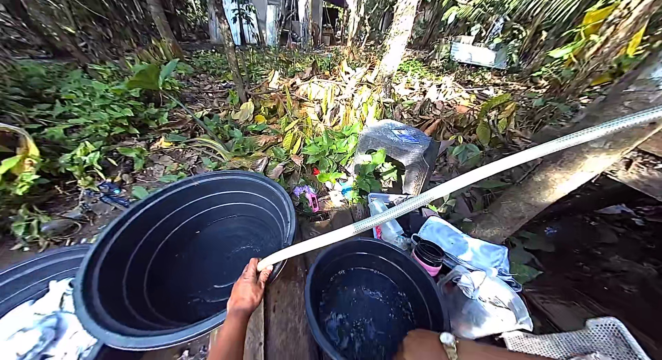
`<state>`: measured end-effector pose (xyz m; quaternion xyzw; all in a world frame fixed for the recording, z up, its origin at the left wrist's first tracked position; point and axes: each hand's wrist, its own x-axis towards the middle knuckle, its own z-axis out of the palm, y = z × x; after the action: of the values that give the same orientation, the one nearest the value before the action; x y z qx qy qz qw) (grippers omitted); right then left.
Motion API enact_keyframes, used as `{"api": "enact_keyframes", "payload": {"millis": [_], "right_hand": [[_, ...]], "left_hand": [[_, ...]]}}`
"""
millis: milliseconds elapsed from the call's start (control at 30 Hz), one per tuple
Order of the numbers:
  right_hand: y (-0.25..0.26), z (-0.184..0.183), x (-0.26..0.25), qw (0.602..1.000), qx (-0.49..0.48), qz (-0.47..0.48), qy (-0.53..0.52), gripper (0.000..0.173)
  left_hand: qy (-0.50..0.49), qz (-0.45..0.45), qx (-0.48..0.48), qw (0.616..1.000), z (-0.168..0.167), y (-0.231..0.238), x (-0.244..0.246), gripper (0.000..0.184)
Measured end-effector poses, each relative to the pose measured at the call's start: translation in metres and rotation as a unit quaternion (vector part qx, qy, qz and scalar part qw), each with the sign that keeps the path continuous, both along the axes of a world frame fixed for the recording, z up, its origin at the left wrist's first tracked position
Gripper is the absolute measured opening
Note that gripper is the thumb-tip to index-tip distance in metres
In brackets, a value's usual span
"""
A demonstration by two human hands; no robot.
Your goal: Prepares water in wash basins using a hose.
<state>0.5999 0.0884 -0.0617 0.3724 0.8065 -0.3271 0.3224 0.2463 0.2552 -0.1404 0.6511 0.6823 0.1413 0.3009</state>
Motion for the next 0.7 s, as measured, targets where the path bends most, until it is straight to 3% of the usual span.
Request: {"api": "enact_keyframes", "payload": {"millis": [133,300,500,700], "right_hand": [[0.058,0.035,0.01,0.995,0.027,-0.068,0.062,0.015],[0.103,0.049,0.007,0.993,0.048,-0.086,0.066,0.009],[0.135,0.048,0.018,0.98,0.082,-0.168,0.072,0.009],[0.147,0.044,0.014,0.979,0.101,-0.17,0.042,0.009]], "left_hand": [[-0.025,0.016,0.031,0.999,-0.002,-0.004,0.001,0.042],[-0.027,0.029,0.041,0.998,-0.002,-0.005,0.002,0.04],[-0.028,0.034,0.03,0.999,-0.001,-0.004,0.003,0.041],[-0.016,0.032,0.023,0.999,-0.002,-0.002,0.003,0.042]]}}
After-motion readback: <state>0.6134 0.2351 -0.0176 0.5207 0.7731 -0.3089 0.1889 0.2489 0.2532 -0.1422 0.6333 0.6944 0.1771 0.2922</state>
